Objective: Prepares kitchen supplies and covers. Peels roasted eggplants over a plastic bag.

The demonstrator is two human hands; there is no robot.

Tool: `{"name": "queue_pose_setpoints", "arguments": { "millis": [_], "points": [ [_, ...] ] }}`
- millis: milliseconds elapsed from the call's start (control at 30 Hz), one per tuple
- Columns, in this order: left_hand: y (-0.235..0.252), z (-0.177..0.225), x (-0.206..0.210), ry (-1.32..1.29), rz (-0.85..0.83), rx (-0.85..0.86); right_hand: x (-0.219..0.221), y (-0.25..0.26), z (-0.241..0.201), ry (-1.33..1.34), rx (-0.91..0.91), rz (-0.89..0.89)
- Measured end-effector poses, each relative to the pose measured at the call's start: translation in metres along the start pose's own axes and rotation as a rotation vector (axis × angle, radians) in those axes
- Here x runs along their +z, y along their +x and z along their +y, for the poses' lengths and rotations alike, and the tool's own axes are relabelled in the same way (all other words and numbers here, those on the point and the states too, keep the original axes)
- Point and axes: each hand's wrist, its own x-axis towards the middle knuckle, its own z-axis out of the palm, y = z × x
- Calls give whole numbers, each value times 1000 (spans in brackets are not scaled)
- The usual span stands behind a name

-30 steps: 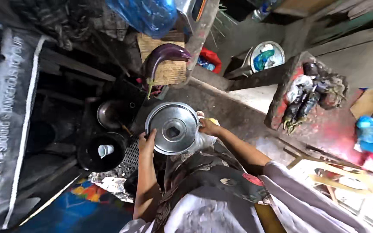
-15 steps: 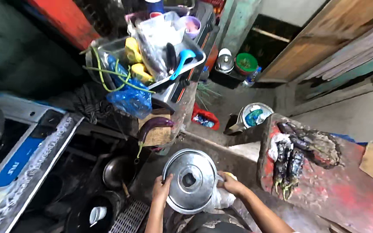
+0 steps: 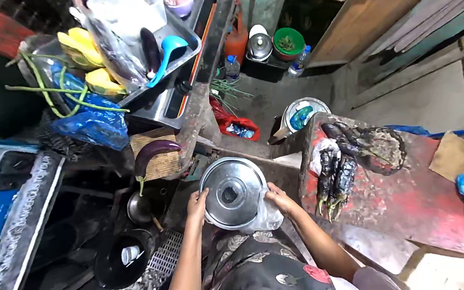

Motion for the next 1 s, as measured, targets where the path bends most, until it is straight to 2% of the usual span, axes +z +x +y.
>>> {"name": "queue_pose_setpoints", "arguments": {
  "millis": [267, 600, 767, 1000],
  "points": [
    [13, -26, -5, 23, -77, -78, 13, 1, 21, -174, 54, 90],
    [20, -91, -55, -130, -7, -203, 61, 28, 16, -430, 151, 4],
    [27, -126, -98, -294, 72, -259, 115, 55, 15, -543, 198, -67],
    [72, -184, -188, -469, 139, -327, 235, 100, 29, -679, 222, -102]
  ]
}}
